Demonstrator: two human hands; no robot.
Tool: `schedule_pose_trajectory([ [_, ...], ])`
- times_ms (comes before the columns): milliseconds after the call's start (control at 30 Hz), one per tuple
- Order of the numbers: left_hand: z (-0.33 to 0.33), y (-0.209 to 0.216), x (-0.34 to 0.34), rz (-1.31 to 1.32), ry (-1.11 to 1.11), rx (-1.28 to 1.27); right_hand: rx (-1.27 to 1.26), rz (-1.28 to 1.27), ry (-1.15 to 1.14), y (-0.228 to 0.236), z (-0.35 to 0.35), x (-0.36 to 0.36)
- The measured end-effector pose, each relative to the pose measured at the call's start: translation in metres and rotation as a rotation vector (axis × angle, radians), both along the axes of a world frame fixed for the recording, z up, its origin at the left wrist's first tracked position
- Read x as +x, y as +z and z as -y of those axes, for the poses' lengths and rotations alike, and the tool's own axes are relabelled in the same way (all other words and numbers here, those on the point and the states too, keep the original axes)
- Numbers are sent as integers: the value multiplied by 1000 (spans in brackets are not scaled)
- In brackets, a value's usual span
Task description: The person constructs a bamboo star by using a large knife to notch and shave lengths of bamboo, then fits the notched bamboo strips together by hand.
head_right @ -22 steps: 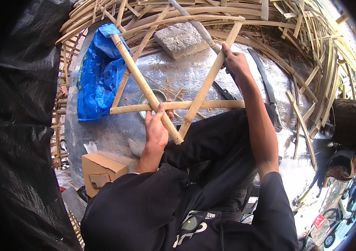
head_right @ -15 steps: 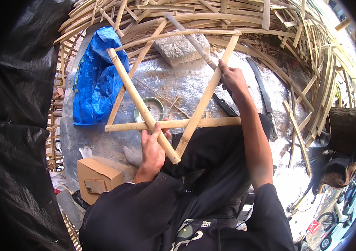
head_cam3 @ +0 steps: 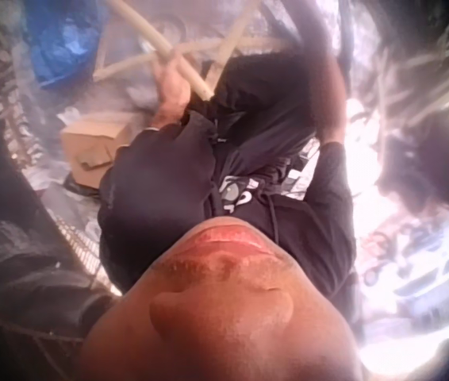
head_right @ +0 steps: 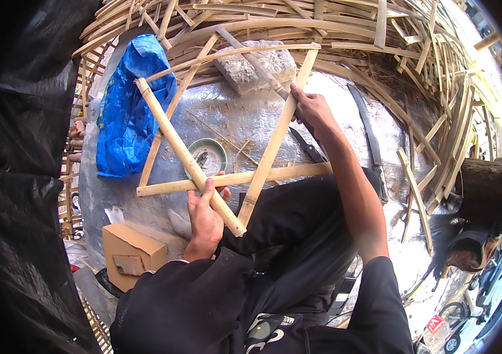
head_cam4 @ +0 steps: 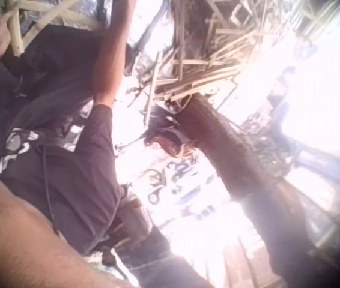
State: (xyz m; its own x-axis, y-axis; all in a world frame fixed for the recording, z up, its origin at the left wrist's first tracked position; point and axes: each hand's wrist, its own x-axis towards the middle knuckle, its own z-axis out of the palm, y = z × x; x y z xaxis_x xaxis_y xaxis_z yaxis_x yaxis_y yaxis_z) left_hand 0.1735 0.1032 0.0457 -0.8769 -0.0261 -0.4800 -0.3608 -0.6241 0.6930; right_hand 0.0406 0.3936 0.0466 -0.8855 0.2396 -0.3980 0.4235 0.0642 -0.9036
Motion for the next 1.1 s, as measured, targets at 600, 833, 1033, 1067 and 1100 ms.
schedule_pose_trajectory([
  [600,54,13,-11,16,83,-104,502,31,279,-77,-38,-165],
  [833,60,32,-20,-90,85,-159,70,11,181,-91,-55,-153],
  [1033,63,52,-28,-174,140,-227,178,7,98,-37,2,-124],
  [1067,60,52,-29,-183,120,-208,211,-17,129,-54,-18,-138],
  [1100,55,47,-29,-172,109,-195,237,-35,162,-76,-37,-152],
])
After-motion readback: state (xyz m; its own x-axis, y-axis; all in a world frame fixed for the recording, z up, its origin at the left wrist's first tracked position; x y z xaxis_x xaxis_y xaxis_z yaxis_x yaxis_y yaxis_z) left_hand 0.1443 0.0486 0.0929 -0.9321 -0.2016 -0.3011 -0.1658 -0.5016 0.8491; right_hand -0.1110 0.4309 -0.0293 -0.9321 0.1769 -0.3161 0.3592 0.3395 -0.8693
